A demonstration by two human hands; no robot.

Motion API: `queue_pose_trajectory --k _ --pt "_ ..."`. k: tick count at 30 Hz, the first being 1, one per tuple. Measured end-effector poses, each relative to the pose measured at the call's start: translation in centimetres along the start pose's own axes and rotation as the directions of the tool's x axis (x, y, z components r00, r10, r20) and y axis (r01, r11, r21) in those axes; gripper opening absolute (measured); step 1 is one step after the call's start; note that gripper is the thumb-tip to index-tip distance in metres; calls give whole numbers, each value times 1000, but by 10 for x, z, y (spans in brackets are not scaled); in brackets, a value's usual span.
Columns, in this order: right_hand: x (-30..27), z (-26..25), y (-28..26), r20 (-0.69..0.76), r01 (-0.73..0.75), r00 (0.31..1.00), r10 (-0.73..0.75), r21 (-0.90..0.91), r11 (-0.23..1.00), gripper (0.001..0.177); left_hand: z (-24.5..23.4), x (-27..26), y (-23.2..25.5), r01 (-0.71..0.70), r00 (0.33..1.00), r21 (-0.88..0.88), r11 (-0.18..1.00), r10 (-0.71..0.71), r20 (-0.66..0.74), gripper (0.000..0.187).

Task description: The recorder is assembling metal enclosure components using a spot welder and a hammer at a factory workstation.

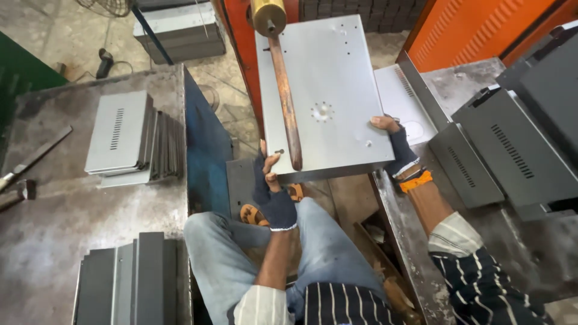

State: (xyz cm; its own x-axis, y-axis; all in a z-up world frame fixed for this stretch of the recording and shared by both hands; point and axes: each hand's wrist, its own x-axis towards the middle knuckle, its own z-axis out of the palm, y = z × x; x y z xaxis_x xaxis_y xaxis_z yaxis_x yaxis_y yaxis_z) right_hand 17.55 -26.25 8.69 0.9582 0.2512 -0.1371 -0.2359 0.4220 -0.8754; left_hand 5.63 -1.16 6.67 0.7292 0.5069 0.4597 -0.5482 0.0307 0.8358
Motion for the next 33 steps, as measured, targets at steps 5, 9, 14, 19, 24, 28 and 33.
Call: queue_pose_trajectory --k 5,9,14,19,24,28,33 --pt "6 -2 -2 -28 -48 998 49 54 997 55 -7 -1 -8 28 999 -14 1000 -28 19 47" --pt "16 -10 -15 39 -71 997 65 156 985 60 -1 -3 16 38 991 65 997 -46 129 51" --pt "26 -36 -16 16 -140 990 139 111 984 59 8 -3 23 -164 958 163 973 118 260 69" --pt "30 -37 -17 24 -97 995 95 94 991 59 11 -6 15 -140 960 183 973 88 266 71" --pt "18 -44 -6 -73 -133 989 131 -24 991 60 2 -10 21 -9 955 103 995 -23 297 70" --pt "13 -9 -28 -35 -136 990 137 28 990 61 -4 2 18 55 961 36 998 -63 270 73" --pt "-14 16 -22 -87 -97 990 107 111 989 52 -33 -4 -10 332 929 12 943 -330 169 62"
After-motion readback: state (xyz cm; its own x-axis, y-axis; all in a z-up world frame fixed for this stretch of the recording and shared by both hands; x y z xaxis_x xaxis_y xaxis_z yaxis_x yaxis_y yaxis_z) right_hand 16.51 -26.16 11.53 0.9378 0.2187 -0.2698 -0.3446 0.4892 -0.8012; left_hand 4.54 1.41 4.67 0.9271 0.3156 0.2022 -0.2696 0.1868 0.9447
